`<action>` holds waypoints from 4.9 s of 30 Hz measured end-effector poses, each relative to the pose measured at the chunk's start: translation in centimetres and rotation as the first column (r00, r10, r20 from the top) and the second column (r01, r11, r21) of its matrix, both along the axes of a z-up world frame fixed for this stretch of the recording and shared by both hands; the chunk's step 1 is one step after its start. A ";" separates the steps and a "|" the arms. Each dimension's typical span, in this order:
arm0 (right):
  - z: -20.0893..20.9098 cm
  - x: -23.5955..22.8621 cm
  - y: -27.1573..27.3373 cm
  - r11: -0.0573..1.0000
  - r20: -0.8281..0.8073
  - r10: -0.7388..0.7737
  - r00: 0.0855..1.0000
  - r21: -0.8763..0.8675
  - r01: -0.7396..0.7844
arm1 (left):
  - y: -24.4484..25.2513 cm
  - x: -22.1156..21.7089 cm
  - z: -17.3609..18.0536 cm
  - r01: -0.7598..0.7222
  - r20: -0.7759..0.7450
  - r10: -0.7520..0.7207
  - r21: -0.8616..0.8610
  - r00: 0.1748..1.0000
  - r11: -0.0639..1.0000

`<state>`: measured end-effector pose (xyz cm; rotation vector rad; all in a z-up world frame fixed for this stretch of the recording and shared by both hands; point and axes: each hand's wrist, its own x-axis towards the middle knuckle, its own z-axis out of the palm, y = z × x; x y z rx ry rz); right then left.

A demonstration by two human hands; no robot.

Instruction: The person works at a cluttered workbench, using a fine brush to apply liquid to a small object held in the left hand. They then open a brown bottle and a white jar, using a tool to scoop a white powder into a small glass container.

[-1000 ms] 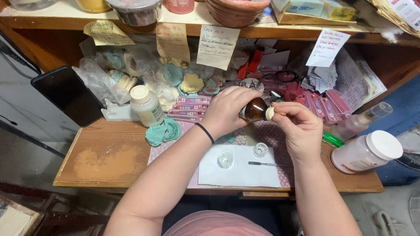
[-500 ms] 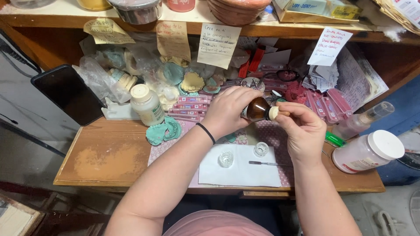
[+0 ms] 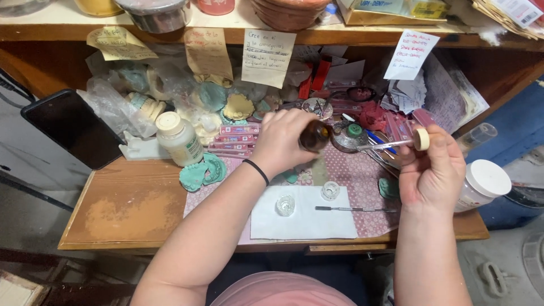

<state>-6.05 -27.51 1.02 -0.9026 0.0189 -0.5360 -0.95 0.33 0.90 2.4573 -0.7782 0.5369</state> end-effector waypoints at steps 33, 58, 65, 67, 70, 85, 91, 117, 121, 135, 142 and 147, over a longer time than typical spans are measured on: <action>-9.8 0.4 -1.2 0.939 0.093 0.036 0.995 -0.344 -0.002 | 1.5 0.7 -1.1 -0.319 -0.137 0.311 -0.044 0.940 0.947; -4.7 -2.8 0.1 0.758 0.043 0.005 0.999 -0.652 0.024 | 2.2 0.9 -1.6 -0.331 0.066 0.332 -0.026 0.941 0.943; -3.8 -3.3 0.4 0.717 0.047 0.011 0.999 -0.697 0.025 | 2.2 0.8 -1.6 -0.328 0.064 0.329 -0.029 0.942 0.944; -3.5 -3.4 0.6 0.701 0.050 0.002 0.999 -0.712 0.034 | 2.2 0.8 -1.6 -0.327 0.064 0.328 -0.024 0.943 0.945; -3.0 -3.6 0.8 0.666 0.056 -0.011 0.998 -0.744 0.049 | 2.2 0.8 -1.6 -0.323 0.065 0.324 -0.020 0.944 0.946; -2.3 -4.0 1.2 0.603 0.064 -0.022 0.998 -0.795 0.065 | 2.2 0.9 -1.7 -0.316 0.038 0.317 -0.025 0.948 0.949; -2.2 -4.1 1.1 0.583 0.072 -0.014 0.997 -0.810 0.067 | 2.2 1.0 -2.0 -0.319 0.036 0.320 -0.024 0.947 0.947; 3.6 6.9 10.1 0.287 0.226 0.126 0.966 -0.940 0.183 | 1.6 1.1 -3.4 -0.265 -0.014 0.265 -0.111 0.964 0.958; 3.4 5.5 7.0 0.311 0.085 -0.001 0.996 -0.947 0.081 | 1.6 1.7 -4.0 -0.287 0.015 0.290 -0.097 0.957 0.953; 2.1 -2.9 1.5 0.023 -0.206 -0.207 0.956 -0.978 -0.206 | 0.5 1.2 -3.9 -0.363 0.186 0.372 -0.081 0.910 0.928; -2.0 -6.9 0.3 -0.474 -0.161 0.001 0.987 -0.869 -0.141 | 2.1 -1.2 0.2 -0.340 0.177 0.368 -0.173 0.913 0.925; -5.3 -7.8 -1.1 -0.600 -0.030 0.100 0.995 -0.800 0.036 | 2.9 -5.2 4.9 -0.399 0.207 0.415 -0.114 0.886 0.910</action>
